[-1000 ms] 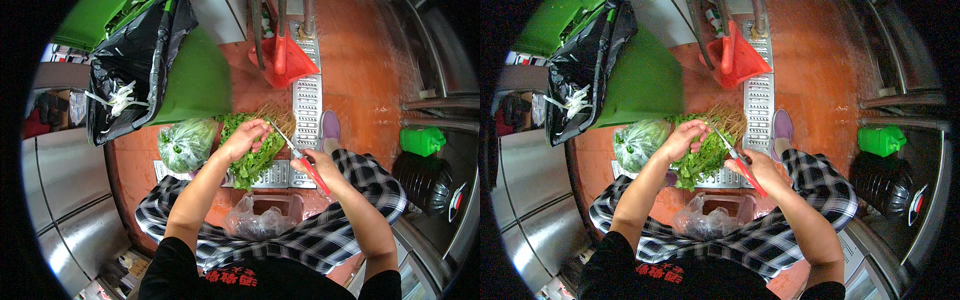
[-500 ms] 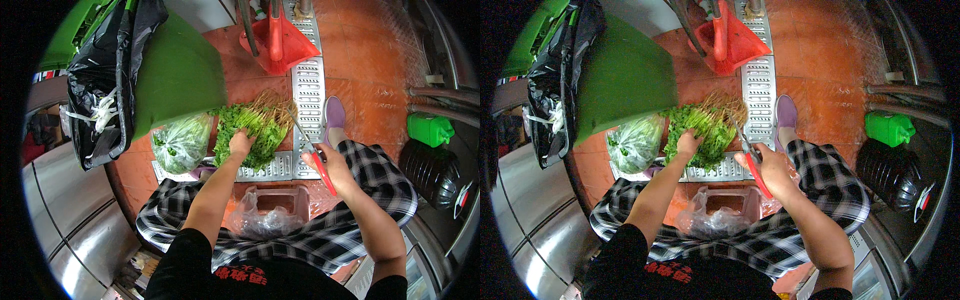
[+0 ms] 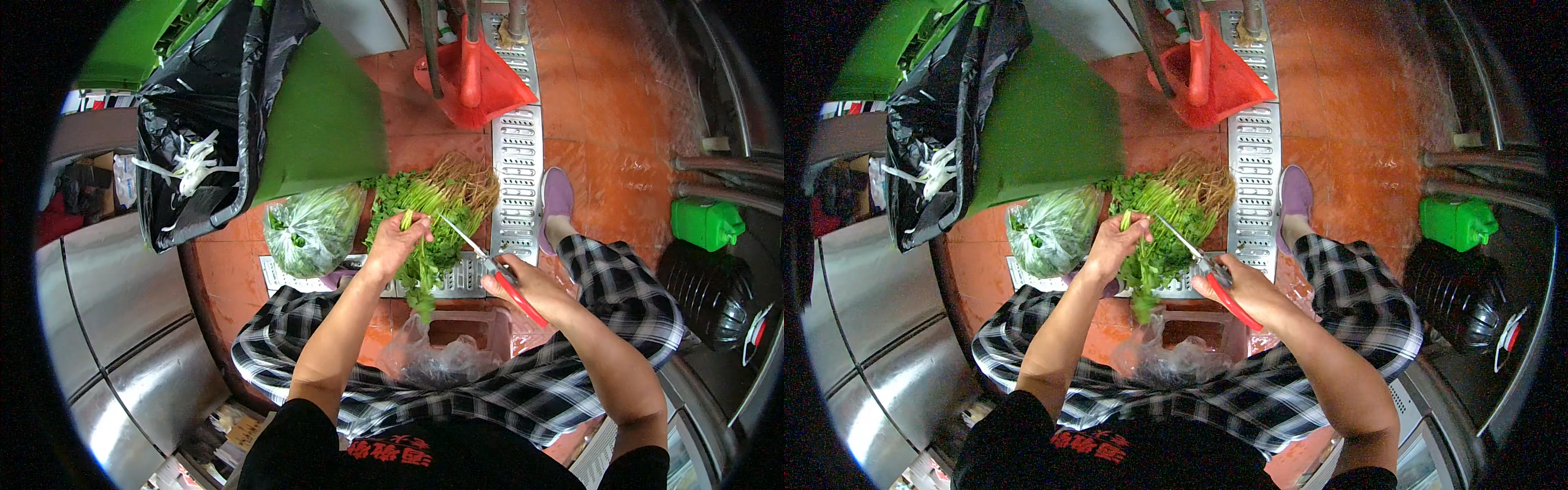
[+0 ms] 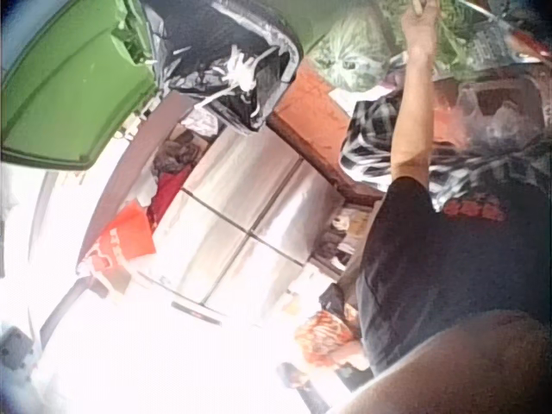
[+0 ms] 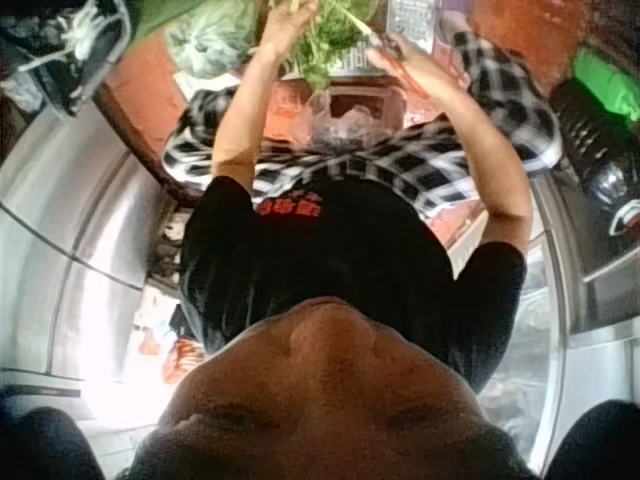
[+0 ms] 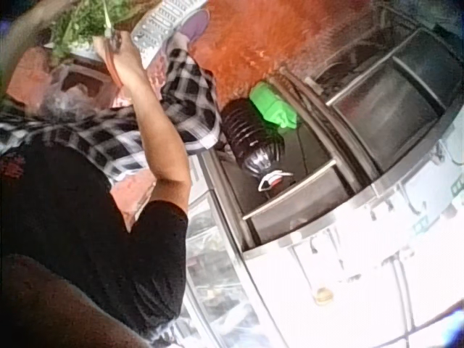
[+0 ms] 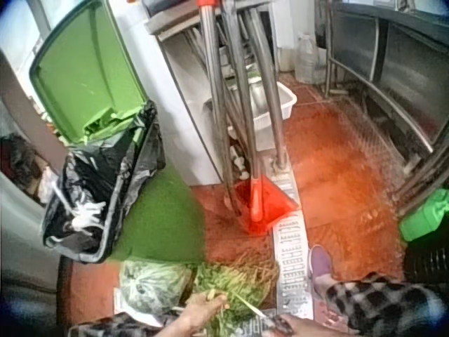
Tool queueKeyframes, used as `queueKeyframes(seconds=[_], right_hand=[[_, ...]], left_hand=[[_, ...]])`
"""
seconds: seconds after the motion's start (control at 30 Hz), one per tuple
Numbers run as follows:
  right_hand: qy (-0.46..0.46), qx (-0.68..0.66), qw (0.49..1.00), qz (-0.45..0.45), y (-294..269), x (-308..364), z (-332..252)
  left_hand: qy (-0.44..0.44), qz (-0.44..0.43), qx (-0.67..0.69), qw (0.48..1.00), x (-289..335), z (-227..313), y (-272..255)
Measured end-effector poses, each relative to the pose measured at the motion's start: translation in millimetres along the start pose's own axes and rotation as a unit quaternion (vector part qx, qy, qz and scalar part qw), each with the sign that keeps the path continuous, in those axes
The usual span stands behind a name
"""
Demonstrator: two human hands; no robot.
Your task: The person sits on the floor and uses scissors to trim the roots off a bunch of green leafy vegetables. The trimmed roots are discarded into a nearby green bin, and the cleaned vegetables are placed into a sink.
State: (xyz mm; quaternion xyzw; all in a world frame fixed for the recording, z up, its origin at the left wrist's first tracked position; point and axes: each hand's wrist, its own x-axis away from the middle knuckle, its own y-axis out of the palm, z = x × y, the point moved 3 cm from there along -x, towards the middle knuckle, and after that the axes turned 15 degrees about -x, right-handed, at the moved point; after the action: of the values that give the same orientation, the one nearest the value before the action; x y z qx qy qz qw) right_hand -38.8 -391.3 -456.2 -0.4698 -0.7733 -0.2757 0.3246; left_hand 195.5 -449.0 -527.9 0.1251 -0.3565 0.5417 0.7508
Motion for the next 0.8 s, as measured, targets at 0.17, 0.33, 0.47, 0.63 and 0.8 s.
queueKeyframes(seconds=[0.17,0.33,0.47,0.63,0.8], right_hand=[[-0.026,-0.018,0.999,-0.005,1,-2,8],[-0.036,-0.024,0.999,0.016,-9,5,6],[-0.051,0.016,0.997,0.058,-18,15,-4],[-0.038,-0.007,0.992,0.12,-36,7,22],[-0.069,-0.127,0.957,0.252,-58,-1,48]], left_hand=[[0.003,-0.031,0.043,0.999,5,4,13],[0.019,-0.046,0.055,0.997,1,16,26],[0.009,-0.054,0.02,0.998,-7,26,37],[0.053,-0.086,-0.072,0.992,-20,37,45],[0.025,0.029,-0.219,0.975,-62,9,-2]])
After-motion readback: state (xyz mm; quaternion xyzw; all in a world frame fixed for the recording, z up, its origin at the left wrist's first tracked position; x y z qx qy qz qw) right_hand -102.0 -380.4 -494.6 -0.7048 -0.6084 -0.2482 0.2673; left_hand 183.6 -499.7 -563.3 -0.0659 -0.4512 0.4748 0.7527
